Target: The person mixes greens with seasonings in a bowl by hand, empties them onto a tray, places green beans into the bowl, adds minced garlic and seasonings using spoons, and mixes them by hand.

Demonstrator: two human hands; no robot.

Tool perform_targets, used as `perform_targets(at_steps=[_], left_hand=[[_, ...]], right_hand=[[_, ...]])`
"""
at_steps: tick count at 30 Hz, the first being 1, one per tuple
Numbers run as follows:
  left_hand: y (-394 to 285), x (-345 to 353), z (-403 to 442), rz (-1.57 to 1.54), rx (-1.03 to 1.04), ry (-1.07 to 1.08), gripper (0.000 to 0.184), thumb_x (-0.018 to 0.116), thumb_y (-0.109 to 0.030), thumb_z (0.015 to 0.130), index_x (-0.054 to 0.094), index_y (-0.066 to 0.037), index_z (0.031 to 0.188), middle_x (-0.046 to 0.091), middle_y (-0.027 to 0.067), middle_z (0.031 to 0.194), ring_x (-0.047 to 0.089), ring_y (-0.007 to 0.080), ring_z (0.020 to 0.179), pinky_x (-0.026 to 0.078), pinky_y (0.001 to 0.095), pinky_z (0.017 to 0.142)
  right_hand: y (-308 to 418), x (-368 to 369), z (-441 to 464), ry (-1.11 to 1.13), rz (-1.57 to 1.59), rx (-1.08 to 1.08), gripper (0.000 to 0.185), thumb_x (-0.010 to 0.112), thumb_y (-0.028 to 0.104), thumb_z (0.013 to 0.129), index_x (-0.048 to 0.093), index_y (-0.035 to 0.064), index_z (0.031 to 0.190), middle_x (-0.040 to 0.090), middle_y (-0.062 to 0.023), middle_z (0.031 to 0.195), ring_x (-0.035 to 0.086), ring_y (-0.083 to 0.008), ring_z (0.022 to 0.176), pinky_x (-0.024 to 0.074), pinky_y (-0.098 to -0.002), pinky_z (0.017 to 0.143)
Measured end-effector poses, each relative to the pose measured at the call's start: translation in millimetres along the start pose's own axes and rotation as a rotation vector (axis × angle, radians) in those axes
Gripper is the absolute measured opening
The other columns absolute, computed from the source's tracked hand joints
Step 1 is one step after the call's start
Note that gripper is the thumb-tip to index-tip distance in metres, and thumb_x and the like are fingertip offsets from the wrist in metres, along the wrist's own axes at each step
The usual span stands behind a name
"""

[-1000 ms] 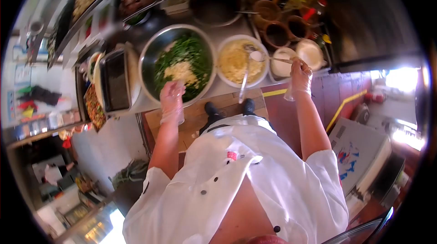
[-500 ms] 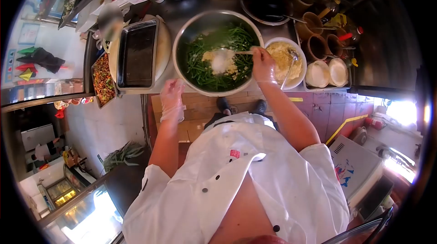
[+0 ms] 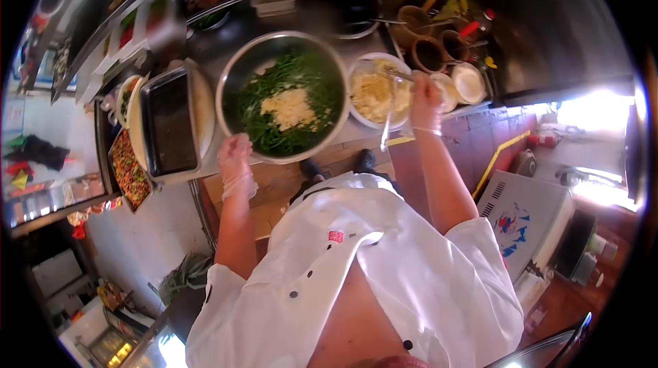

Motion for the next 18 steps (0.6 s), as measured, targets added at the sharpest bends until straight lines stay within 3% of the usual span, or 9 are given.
perform_targets(at_steps=[1,6,10,13,16,18], left_hand=[[1,7,-1,0.041,0.011,0.006,0.019,0.072,-0.010,0.095,0.066,0.000,0.111,0.067,0.0075,0.100,0.066,0.0150,0.086,0.057,0.0278,0.078],[-4,56,-9,0.128,0.033,0.106,0.015,0.072,-0.012,0.096,0.067,-0.001,0.106,0.068,0.0050,0.093,0.066,0.0129,0.081,0.055,0.0263,0.073],[-23,102,-27,0.171,0.064,0.169,0.015,0.072,-0.015,0.096,0.066,-0.004,0.103,0.067,0.0034,0.092,0.065,0.0124,0.084,0.053,0.0263,0.075],[-33,119,-32,0.180,0.068,0.176,0.018,0.074,-0.021,0.095,0.065,-0.006,0.100,0.065,0.0015,0.092,0.063,0.0111,0.085,0.050,0.0264,0.077],[-39,121,-32,0.172,0.086,0.177,0.018,0.074,-0.021,0.095,0.066,-0.006,0.100,0.065,0.0015,0.092,0.063,0.0110,0.084,0.051,0.0263,0.076],[-39,119,-32,0.170,0.090,0.170,0.019,0.074,-0.022,0.095,0.066,-0.006,0.101,0.065,0.0016,0.092,0.063,0.0110,0.084,0.051,0.0263,0.076]], right_hand=[[-17,-34,17,-0.047,-0.026,-0.046,0.033,0.057,0.031,0.105,0.072,0.0017,0.107,0.061,-0.0082,0.074,0.057,-0.0175,0.073,0.0494,-0.0360,0.069],[-94,-142,56,-0.348,-0.227,-0.088,0.028,0.057,0.026,0.103,0.072,0.0029,0.106,0.070,-0.0174,0.085,0.068,-0.0320,0.083,0.0531,-0.0421,0.078],[-156,-124,73,-0.217,-0.451,-0.158,0.025,0.058,0.025,0.102,0.071,0.0037,0.109,0.070,-0.0226,0.099,0.066,-0.0426,0.095,0.0527,-0.0509,0.084],[-172,-121,73,-0.248,-0.309,-0.150,0.026,0.058,0.025,0.101,0.072,0.0029,0.105,0.070,-0.0240,0.094,0.067,-0.0437,0.090,0.0535,-0.0500,0.079],[-189,-128,74,-0.217,-0.278,0.057,0.027,0.061,0.026,0.100,0.073,0.0025,0.101,0.070,-0.0248,0.090,0.068,-0.0440,0.085,0.0539,-0.0492,0.075],[-199,-141,74,-0.308,-0.322,0.062,0.027,0.063,0.028,0.099,0.073,0.0028,0.100,0.069,-0.0258,0.088,0.068,-0.0441,0.085,0.0539,-0.0488,0.073]])
Point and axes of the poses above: each hand's wrist, its own z-axis towards the middle knuckle, its own x-axis out of the palm, y = z × x, the point moved 10 cm from there along z, towards the middle knuckle
